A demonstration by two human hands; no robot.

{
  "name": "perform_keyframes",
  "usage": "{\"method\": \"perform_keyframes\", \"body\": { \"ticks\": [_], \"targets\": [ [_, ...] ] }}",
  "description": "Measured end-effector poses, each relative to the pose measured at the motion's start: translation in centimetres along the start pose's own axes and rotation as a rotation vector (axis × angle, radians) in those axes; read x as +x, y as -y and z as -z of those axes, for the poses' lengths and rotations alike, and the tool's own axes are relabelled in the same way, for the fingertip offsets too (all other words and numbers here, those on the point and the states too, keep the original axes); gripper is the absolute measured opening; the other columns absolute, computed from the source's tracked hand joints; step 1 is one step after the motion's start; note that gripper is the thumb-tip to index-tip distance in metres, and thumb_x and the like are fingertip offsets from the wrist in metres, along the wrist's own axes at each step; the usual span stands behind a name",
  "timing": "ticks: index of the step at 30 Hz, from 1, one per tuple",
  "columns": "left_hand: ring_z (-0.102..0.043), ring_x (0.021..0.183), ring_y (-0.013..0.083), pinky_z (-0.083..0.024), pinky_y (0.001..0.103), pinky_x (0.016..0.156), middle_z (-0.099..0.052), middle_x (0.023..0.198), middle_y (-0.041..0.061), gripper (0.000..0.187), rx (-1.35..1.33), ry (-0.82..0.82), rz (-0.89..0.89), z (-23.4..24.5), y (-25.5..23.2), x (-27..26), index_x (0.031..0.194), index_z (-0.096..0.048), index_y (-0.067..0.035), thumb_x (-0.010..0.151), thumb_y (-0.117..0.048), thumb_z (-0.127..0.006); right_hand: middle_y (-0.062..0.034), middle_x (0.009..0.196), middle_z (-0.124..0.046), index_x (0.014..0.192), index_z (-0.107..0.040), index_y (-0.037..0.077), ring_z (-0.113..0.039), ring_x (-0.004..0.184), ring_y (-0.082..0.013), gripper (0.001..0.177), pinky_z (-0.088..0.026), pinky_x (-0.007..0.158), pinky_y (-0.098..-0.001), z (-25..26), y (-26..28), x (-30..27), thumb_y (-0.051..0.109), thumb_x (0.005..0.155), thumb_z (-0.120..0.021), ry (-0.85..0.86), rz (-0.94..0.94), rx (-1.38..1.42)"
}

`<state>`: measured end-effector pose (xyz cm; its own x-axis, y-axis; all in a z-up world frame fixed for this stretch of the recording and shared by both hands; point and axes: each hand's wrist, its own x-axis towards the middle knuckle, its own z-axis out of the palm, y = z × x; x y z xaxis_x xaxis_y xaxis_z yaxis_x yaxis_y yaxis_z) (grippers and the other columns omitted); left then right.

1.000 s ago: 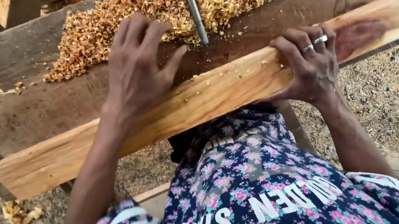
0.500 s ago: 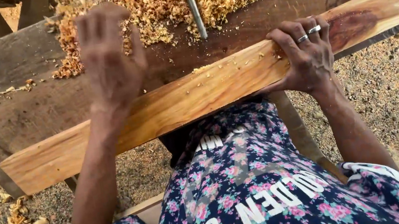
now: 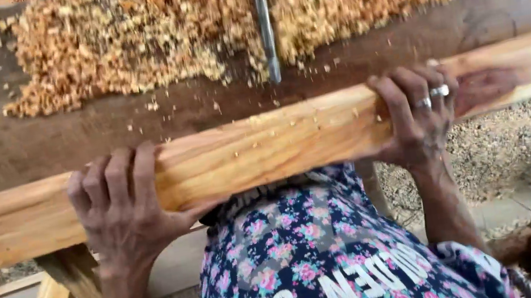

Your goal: Cutting a mortise slot in a wooden beam using a mortising machine

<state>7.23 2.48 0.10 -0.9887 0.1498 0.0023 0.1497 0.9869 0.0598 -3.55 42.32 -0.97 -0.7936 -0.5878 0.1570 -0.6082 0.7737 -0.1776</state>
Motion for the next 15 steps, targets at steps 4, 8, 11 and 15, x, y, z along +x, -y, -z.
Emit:
{"method": "perform_keyframes", "body": {
  "ticks": [4, 8, 11, 15],
  "targets": [
    [-0.066, 0.109, 0.0339, -0.048, 0.049, 0.101, -0.072, 0.119, 0.016, 0.113, -0.036, -0.083, -0.064, -0.5, 1.0, 1.3, 0.122, -0.077, -0.005, 0.081, -0.109, -0.057, -0.0206, 0.115, -0.069, 0.123, -0.074, 0.001, -0.064, 0.109, -0.0382, 0.104, -0.043, 0.103, -0.0547, -1.9, -1.4, -1.0, 0.094, 0.084, -0.047, -0.03, -0.06, -0.002],
    [-0.068, 0.105, 0.0344, -0.051, 0.053, 0.099, -0.074, 0.119, 0.017, 0.108, -0.021, -0.063, -0.075, -0.7, 1.5, 2.0, 0.118, -0.084, -0.005, 0.089, -0.103, -0.048, -0.0219, 0.115, -0.069, 0.12, -0.077, 0.0, -0.062, 0.11, -0.0386, 0.102, -0.043, 0.102, -0.0556, -1.6, -1.7, 1.1, 0.089, 0.092, -0.036, -0.042, -0.052, -0.012],
    [-0.069, 0.103, 0.0343, -0.052, 0.052, 0.097, -0.075, 0.115, 0.017, 0.105, -0.024, -0.049, -0.07, -0.1, 1.6, 2.8, 0.114, -0.085, -0.005, 0.092, -0.098, -0.045, -0.0224, 0.116, -0.068, 0.117, -0.076, -0.001, -0.061, 0.11, -0.0407, 0.096, -0.042, 0.099, -0.0559, -0.9, -2.3, 2.7, 0.085, 0.093, -0.042, 0.003, -0.033, 0.039],
    [-0.068, 0.103, 0.0351, -0.05, 0.052, 0.1, -0.074, 0.111, 0.016, 0.101, -0.049, -0.042, -0.015, -0.2, 1.6, 3.4, 0.111, -0.085, -0.004, 0.094, -0.092, -0.039, -0.0218, 0.118, -0.067, 0.12, -0.076, -0.002, -0.06, 0.111, -0.041, 0.087, -0.043, 0.103, -0.0574, -0.7, -2.5, 4.0, 0.076, 0.099, -0.042, 0.05, -0.024, 0.054]
  ]
}}
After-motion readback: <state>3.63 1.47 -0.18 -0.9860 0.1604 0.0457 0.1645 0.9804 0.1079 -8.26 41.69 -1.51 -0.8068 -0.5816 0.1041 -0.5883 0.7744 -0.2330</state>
